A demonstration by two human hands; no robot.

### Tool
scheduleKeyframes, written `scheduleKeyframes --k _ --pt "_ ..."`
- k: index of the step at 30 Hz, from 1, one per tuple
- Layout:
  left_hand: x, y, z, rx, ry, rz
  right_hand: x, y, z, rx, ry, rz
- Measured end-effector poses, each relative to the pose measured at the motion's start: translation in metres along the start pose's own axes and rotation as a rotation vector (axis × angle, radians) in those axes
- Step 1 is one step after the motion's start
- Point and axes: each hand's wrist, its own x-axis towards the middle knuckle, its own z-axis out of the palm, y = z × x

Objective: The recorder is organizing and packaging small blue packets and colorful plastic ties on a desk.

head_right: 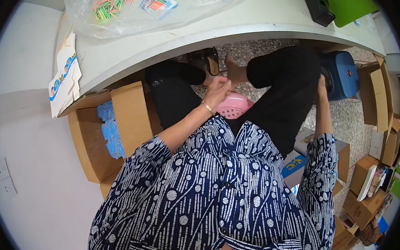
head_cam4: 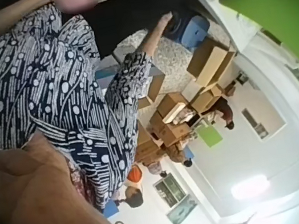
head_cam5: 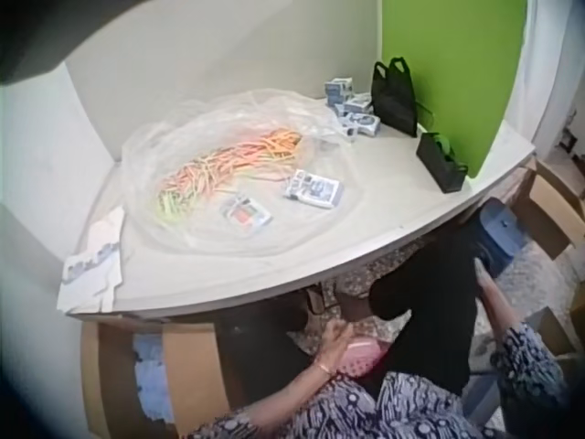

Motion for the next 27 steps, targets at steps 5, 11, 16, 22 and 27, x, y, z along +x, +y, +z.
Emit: scheduleKeyframes --k 5,11,16,22,27 --pt "-0.050 0.029 -0.050 0.128 -0.157 -0.020 0.034 0.001 -0.018 -0.437 -0.066 0.173" --pt "-0.090 0.066 -0.074 0.065 -0.080 0.039 0.015 0.000 0.054 -0.411 -0.178 0.135" --pt "-0.127 0.091 -0.079 0.053 -0.025 0.060 0.017 0.010 0.084 -0.483 -0.337 0.135" --pt "-0.159 0.097 -0.085 -0.033 -0.004 0.101 0.005 0.006 0.112 -0.491 -0.417 0.063" --pt "-0.156 0.089 -0.094 -0.126 0.002 0.078 -0.015 0.012 0.105 -0.508 -0.452 0.037"
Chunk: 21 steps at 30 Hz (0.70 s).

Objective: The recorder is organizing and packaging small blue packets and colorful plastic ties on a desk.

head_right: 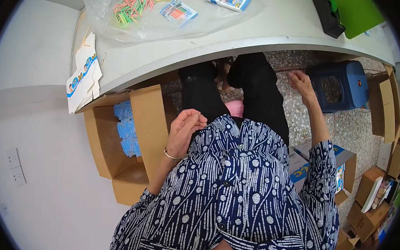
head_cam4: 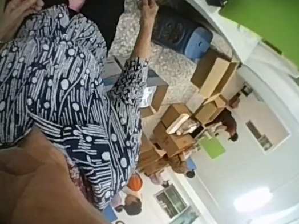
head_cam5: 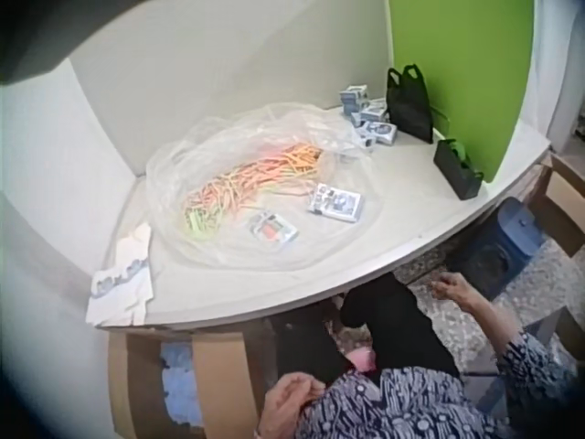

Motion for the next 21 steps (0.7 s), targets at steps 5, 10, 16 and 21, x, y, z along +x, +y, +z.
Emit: scheduleKeyframes --k 5,10,16,21 --pt "0.011 0.001 -0.003 -0.011 -0.012 -0.044 -0.027 0.033 0.003 0.049 0.043 0.153" --pt "0.017 0.014 0.009 0.044 -0.059 -0.014 -0.045 0.054 0.008 0.029 -0.032 0.196" --pt "0.044 0.101 0.018 1.019 0.014 0.891 -0.037 -0.060 0.050 -0.551 0.330 -0.568" --pt "0.132 0.157 -0.009 1.601 -0.069 1.063 -0.008 -0.085 0.141 -0.892 -0.447 -0.623"
